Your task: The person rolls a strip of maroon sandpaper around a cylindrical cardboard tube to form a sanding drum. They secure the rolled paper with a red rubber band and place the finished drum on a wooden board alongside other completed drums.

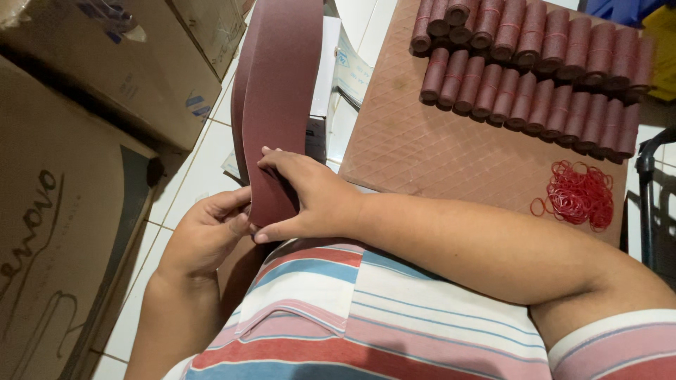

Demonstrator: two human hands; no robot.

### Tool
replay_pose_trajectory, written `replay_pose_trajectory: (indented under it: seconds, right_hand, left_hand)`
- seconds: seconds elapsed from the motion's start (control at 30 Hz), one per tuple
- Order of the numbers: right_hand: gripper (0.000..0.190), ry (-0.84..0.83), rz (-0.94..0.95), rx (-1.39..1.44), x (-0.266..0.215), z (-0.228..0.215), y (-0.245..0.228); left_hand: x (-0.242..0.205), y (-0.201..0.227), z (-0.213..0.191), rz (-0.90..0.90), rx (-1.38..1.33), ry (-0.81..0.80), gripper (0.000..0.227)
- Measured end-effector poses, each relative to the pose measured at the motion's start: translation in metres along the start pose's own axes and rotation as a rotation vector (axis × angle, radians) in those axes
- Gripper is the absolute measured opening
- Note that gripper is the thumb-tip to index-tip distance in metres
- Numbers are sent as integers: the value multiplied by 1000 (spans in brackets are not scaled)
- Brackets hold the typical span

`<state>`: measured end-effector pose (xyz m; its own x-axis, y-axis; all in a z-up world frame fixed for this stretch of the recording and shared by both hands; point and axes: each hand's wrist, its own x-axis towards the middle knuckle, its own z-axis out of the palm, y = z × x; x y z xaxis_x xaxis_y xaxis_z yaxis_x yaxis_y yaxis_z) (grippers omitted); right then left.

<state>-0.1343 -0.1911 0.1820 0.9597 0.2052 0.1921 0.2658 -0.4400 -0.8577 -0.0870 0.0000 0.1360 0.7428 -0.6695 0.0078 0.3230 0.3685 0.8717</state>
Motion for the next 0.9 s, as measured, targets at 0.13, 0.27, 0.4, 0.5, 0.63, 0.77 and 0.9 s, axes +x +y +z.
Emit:
replay_pose_trajectory:
  seconds: [0.13,0.27,0.4,0.5,0.63,0.77,0.9]
  right_hand:
    - [76,17,-64,-21,-1,3,7]
    - [51,30,-193,54,-1,-2,8]
    - [35,113,-132,-58,-1,-13,0]
    - [26,80,-13,-267,1,-26,8]
    - [35,336,-3,-165,1,-62,15]
    - [16,655,-186,-209,-6,-127,18]
    - [18,884,-108,-136,-53,-254,93]
  left_hand:
    - [-4,4,0,-20,151,66,25]
    - [-13,19,1,-98,342,154,13]
    - [-19,42,8,-178,381,202,8]
    - [-19,73,33,-442,660,521,13]
    - [-22,37,-42,-463,786,534,7]
    - [-17,-5,-90,-342,668,592,5]
    - [-10,-25,-118,-356,655,594,4]
